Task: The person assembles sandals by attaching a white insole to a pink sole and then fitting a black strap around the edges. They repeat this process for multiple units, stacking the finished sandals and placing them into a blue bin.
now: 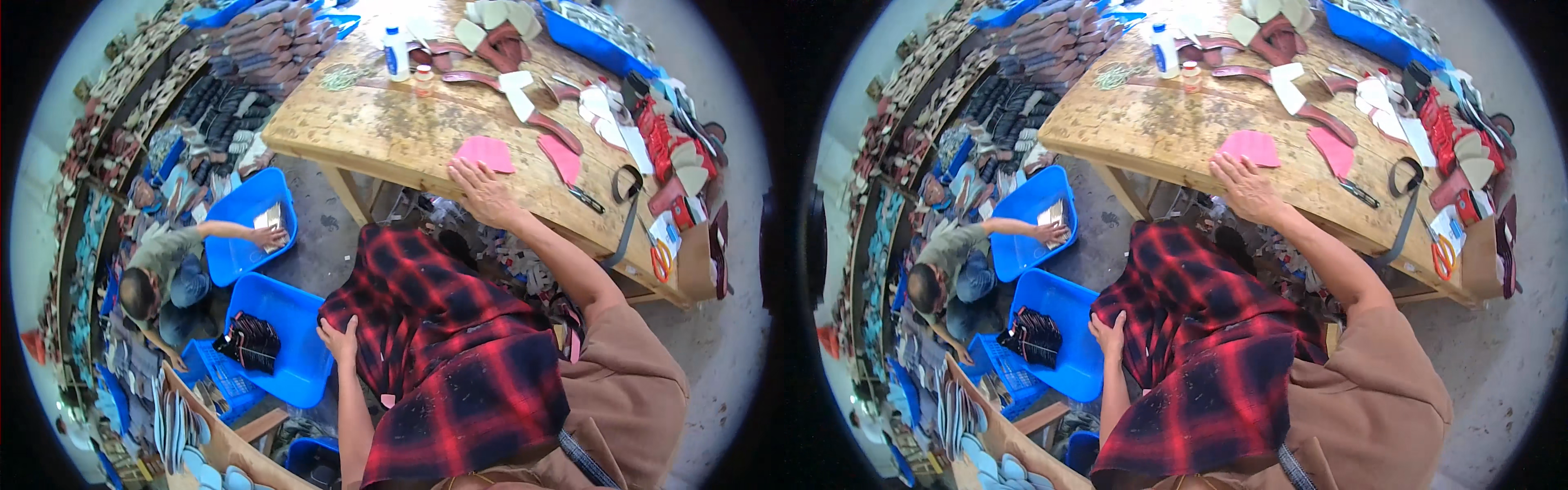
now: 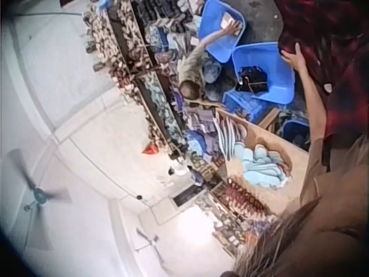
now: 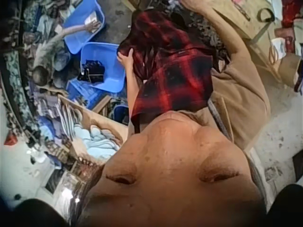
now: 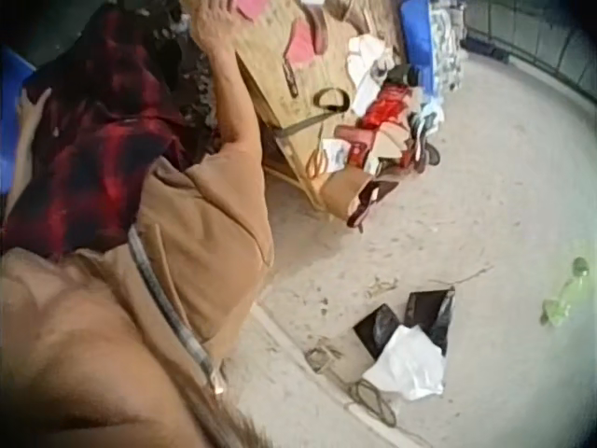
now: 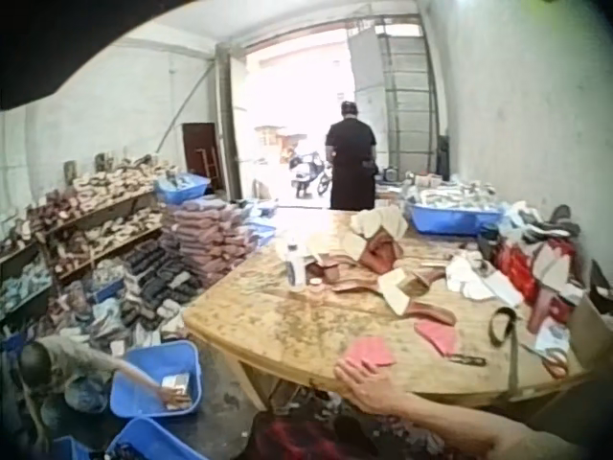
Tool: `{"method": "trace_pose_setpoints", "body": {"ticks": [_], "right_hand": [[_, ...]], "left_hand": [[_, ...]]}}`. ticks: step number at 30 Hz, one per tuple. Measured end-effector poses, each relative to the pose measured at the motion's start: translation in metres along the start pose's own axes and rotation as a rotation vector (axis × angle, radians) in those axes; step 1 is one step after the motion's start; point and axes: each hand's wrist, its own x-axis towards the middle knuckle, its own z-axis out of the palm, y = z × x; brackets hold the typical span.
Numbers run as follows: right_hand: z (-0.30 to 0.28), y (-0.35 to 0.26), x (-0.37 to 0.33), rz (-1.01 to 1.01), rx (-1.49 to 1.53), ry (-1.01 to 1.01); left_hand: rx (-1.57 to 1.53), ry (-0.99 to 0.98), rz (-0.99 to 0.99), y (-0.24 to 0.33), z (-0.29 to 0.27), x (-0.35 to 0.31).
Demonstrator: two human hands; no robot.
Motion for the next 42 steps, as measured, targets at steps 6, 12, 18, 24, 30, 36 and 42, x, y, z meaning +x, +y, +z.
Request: {"method": "trace_pose_setpoints", "body": {"ticks": [6,12,18,24,30,36,42], "right_hand": [[-0.007,0.016,-0.018,0.052,0.05,0.094],[0.015,0.012,-0.013,0.142,0.291,0.282],[-0.016,0.06,0.104,0.445,0.6,0.504],[0.021,0.155,0.239,0.526,0.51,0.632],[0.113,0.175,0.251,0.685,0.729,0.323],[0.002,0.159,0.167,0.572,0.898,0.507],[-0.15,0.216,-0.118,1.054,0.614,0.746]], "left_hand": [[-0.103,0.091,0.371,0.146,0.02,0.024],[-0.439,0.023,0.834,0.323,0.034,0.032],[0.129,0.017,0.948,0.463,0.095,0.149],[0.502,0.233,0.829,0.478,0.118,0.174],[0.535,0.223,0.893,0.464,0.141,0.177],[0.537,0.111,0.793,0.472,0.114,0.169],[0.583,0.057,0.798,0.479,0.129,0.166]]}}
